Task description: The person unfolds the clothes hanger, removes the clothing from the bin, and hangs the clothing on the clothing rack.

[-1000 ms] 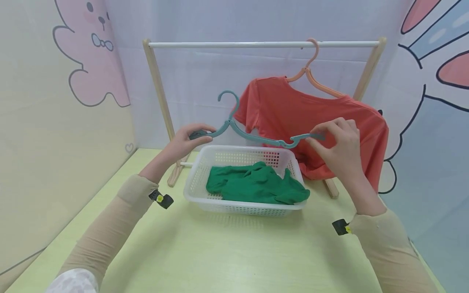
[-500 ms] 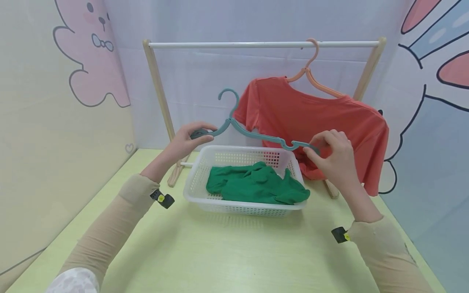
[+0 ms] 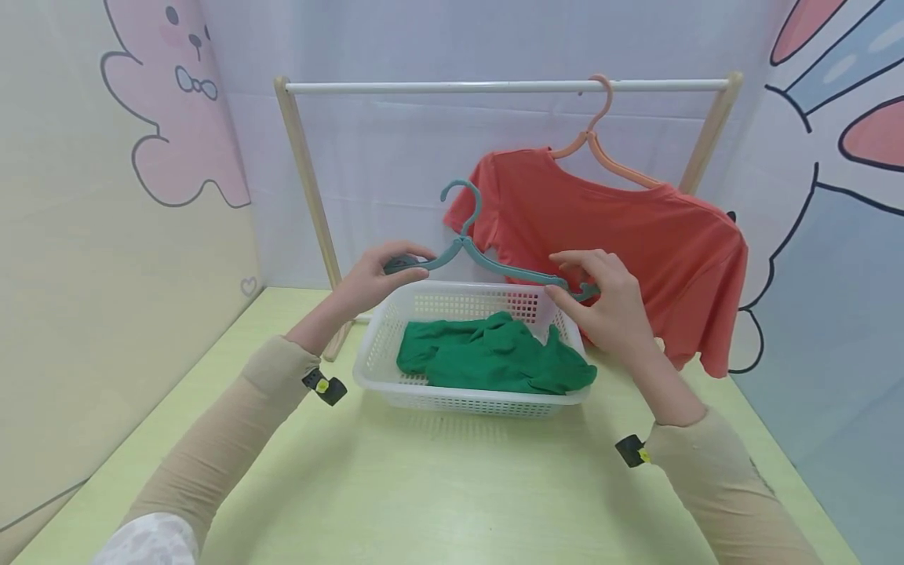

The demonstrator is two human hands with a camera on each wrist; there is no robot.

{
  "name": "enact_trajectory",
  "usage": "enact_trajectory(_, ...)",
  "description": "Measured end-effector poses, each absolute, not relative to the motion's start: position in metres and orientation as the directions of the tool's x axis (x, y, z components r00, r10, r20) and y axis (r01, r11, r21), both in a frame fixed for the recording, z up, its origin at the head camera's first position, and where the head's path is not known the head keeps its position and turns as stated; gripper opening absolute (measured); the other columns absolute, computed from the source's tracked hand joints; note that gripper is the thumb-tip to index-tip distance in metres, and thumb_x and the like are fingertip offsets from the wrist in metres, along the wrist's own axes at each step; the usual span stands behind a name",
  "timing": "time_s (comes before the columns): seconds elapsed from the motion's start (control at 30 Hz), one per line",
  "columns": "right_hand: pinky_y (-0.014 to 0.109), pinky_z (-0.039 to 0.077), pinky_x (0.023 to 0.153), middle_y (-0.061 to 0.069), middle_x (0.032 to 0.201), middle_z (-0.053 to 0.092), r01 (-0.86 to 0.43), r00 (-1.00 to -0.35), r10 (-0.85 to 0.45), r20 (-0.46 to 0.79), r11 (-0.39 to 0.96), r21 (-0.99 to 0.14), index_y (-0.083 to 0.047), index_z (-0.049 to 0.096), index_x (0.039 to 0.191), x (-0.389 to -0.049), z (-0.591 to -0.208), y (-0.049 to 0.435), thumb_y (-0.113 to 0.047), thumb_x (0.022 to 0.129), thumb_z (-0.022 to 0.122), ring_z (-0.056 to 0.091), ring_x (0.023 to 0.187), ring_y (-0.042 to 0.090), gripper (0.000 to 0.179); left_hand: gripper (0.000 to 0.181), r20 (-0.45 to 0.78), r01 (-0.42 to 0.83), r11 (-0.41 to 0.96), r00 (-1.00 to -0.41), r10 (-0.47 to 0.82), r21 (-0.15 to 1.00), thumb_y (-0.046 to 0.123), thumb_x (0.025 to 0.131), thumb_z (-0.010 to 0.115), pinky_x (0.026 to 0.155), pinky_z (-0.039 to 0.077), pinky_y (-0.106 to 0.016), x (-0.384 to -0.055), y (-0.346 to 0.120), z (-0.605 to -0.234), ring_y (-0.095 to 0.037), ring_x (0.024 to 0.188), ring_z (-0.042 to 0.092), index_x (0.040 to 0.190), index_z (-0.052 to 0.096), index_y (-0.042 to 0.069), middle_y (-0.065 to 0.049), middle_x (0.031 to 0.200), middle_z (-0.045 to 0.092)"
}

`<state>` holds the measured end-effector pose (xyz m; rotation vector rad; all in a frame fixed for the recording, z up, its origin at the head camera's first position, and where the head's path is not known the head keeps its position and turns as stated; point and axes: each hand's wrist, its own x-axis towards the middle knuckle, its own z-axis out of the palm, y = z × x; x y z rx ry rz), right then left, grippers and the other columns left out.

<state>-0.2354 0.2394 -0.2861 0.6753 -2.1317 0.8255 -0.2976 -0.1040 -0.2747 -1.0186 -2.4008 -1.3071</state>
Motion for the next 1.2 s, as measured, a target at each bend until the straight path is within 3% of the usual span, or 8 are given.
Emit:
enact_trajectory(0.2, 0.012, 0.042, 0.066, 0.006, 0.097, 0.071, -0.661, -0.604, -0.218, 0.766, 0.675, -0.329, -0.013, 0.073, 0.115, -0.233, -0.286, 0.231, -0.005, 0.084, 0.077, 0.049, 0.079, 0.003, 0.033, 0.028, 0.470, 0.659, 0.383, -0.741, 0.479, 0.648, 0.022, 0.095, 0.066, 0.096, 0.051, -0.040, -0.296, -0.102, -0.276, -0.021, 0.107, 0.064, 0.122, 0.068, 0.015, -0.005, 0.120, 0.069)
enact_trajectory(0.47, 0.008, 0.040, 0.063, 0.003, 0.094, 0.072, -0.636, -0.637, -0.215, 0.740, 0.689, -0.347, -0.016, 0.076, 0.108, -0.230, -0.285, 0.232, -0.007, 0.084, 0.077, 0.047, 0.078, 0.001, 0.025, 0.027, 0.448, 0.665, 0.417, -0.736, 0.507, 0.620, 0.023, 0.096, 0.066, 0.093, 0.051, -0.036, -0.295, -0.103, -0.275, -0.019, 0.102, 0.063, 0.121, 0.069, 0.015, -0.005, 0.114, 0.070)
enact_trajectory(0.6, 0.007, 0.041, 0.065, 0.003, 0.095, 0.073, -0.628, -0.643, -0.213, 0.735, 0.696, -0.348, -0.017, 0.076, 0.108, -0.227, -0.283, 0.235, -0.008, 0.084, 0.077, 0.048, 0.082, 0.003, 0.025, 0.021, 0.479, 0.706, 0.427, -0.702, 0.526, 0.566, 0.020, 0.097, 0.064, 0.091, 0.050, -0.033, -0.296, -0.107, -0.272, -0.016, 0.104, 0.061, 0.116, 0.071, 0.014, -0.003, 0.115, 0.071)
enact_trajectory(0.8, 0.009, 0.041, 0.063, 0.002, 0.092, 0.072, -0.622, -0.646, -0.217, 0.732, 0.706, -0.339, -0.017, 0.077, 0.106, -0.227, -0.283, 0.239, -0.006, 0.083, 0.078, 0.047, 0.081, 0.003, 0.025, 0.018, 0.539, 0.787, 0.418, -0.616, 0.575, 0.453, 0.007, 0.096, 0.062, 0.082, 0.050, -0.030, -0.298, -0.113, -0.269, -0.016, 0.093, 0.059, 0.107, 0.075, 0.011, -0.005, 0.101, 0.071)
enact_trajectory(0.93, 0.011, 0.042, 0.063, 0.001, 0.090, 0.072, -0.619, -0.645, -0.221, 0.731, 0.713, -0.330, -0.017, 0.077, 0.105, -0.228, -0.285, 0.242, -0.005, 0.083, 0.078, 0.047, 0.080, 0.003, 0.025, 0.018, 0.541, 0.806, 0.424, -0.592, 0.598, 0.413, 0.007, 0.096, 0.062, 0.077, 0.047, -0.027, -0.300, -0.113, -0.272, -0.015, 0.086, 0.054, 0.107, 0.075, 0.012, -0.005, 0.094, 0.066)
enact_trajectory(1.03, 0.009, 0.041, 0.063, 0.000, 0.090, 0.070, -0.606, -0.654, -0.209, 0.727, 0.720, -0.338, -0.016, 0.077, 0.105, -0.229, -0.288, 0.245, -0.005, 0.083, 0.078, 0.047, 0.080, 0.003, 0.025, 0.019, 0.551, 0.793, 0.412, -0.608, 0.571, 0.448, 0.007, 0.097, 0.061, 0.078, 0.049, -0.026, -0.300, -0.114, -0.274, -0.017, 0.086, 0.056, 0.111, 0.073, 0.009, -0.007, 0.098, 0.067)
enact_trajectory(1.2, 0.008, 0.039, 0.062, -0.002, 0.090, 0.069, -0.586, -0.664, -0.171, 0.728, 0.724, -0.365, -0.017, 0.076, 0.105, -0.229, -0.291, 0.252, -0.007, 0.085, 0.077, 0.046, 0.079, 0.003, 0.023, 0.025, 0.574, 0.719, 0.376, -0.694, 0.435, 0.585, 0.010, 0.098, 0.060, 0.084, 0.054, -0.028, -0.301, -0.120, -0.274, -0.021, 0.090, 0.065, 0.122, 0.066, 0.006, -0.014, 0.104, 0.069)
